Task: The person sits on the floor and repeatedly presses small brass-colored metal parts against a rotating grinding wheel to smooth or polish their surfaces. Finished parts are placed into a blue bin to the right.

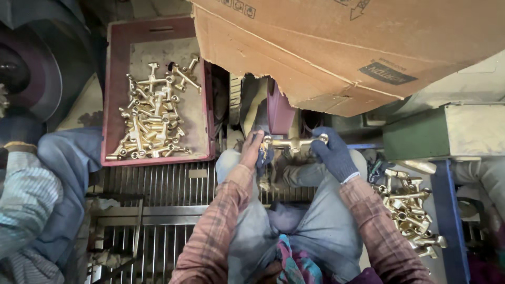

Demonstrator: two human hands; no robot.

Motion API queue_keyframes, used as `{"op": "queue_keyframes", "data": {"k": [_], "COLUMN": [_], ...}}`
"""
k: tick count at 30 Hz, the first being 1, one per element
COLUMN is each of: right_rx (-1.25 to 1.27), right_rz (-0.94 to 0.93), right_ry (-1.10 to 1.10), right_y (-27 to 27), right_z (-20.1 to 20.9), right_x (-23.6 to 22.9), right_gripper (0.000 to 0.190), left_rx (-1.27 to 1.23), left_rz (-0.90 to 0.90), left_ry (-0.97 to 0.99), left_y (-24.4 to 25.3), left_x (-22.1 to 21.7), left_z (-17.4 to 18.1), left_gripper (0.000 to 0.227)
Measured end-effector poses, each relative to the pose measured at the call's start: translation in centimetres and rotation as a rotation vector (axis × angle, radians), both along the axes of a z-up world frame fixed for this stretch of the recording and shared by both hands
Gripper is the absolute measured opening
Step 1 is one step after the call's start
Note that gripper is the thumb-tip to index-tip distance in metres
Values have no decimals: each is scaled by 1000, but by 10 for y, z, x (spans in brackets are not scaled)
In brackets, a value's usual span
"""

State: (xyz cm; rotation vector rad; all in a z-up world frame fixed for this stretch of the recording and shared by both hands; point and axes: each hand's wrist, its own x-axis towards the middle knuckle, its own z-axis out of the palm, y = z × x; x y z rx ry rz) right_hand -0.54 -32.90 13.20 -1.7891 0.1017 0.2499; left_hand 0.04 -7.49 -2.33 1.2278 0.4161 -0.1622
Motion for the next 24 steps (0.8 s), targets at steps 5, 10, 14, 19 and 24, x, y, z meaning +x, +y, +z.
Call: {"op": "queue_keyframes", "data": {"k": [5,10,14,19,24], "right_rx": [-138,-253,-254,-146,-124], "right_rz": [-26,-22,-42,-107,-98], "right_ry": [-35,-89,-90,95,132], "right_y": [0,8,11,18,22], "right_z": [-13,-22,-24,-16,-7], "right_x": [9,16,20,22,25], "right_gripper": [33,35,33,30,28], "left_rx": [14,34,34,30,-177], "left_rz": [54,167,181,169,224], "left_ry": [100,14,46,65,36], "left_y": [-12,-25,-30,-30,-32], "left_x": [12,16,16,19,18], "left_z": [-8,-21,-39,-48,-52], "left_gripper": [59,58,52,41,28]}}
